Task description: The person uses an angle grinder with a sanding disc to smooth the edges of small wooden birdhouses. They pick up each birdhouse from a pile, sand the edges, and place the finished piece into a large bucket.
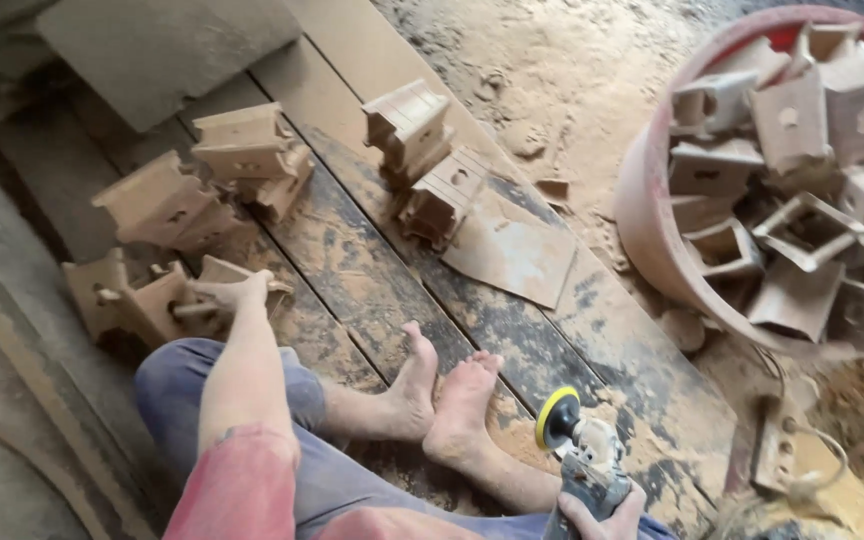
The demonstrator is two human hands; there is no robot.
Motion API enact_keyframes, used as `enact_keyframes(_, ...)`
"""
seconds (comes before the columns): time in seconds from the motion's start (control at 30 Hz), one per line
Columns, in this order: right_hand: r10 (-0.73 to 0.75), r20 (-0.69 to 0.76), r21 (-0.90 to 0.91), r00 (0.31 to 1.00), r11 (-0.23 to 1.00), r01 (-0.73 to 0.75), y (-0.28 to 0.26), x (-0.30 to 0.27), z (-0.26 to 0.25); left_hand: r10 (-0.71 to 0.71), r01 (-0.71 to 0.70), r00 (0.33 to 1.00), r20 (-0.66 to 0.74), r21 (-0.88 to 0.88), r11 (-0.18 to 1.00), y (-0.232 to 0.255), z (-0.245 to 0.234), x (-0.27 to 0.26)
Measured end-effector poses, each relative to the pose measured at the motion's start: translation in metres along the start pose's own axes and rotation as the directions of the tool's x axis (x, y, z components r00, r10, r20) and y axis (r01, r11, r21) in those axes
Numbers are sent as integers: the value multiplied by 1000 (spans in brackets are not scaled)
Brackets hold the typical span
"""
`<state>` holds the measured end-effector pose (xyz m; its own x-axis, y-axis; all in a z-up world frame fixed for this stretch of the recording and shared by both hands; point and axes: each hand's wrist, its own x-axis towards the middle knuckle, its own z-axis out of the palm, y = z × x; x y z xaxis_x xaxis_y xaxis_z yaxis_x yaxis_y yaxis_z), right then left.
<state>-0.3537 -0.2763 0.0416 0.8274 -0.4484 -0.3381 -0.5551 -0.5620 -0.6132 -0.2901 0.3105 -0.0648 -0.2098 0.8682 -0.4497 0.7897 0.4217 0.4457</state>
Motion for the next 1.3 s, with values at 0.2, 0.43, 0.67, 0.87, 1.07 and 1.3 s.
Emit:
enact_keyframes(0.2,139,124,150,983,976,-157,-10,-9,-15,-11,35,975,224,-101,994,6,-43,-62)
enact_keyframes(0.43,-6,65,262,998,965,-12,21,3,-14,695,-549,433,574,-444,708,-3,-60,-160)
enact_keyframes(0.67,-30,120,312,992,950,-9,22,-7,-27,849,-640,-383,363,-768,39,-29,-1,-225)
enact_keyframes(0.87,12,228,239,974,969,-68,-5,-5,-43,731,-726,-481,485,-687,-22,-43,83,-265)
enact_keyframes(1.07,1,158,217,987,975,-36,-1,10,-46,739,-421,-604,298,-907,22,-81,192,-281)
enact_keyframes(1.3,54,175,-45,983,998,-47,-3,28,-35,698,-351,-660,277,-935,39,-125,244,-290)
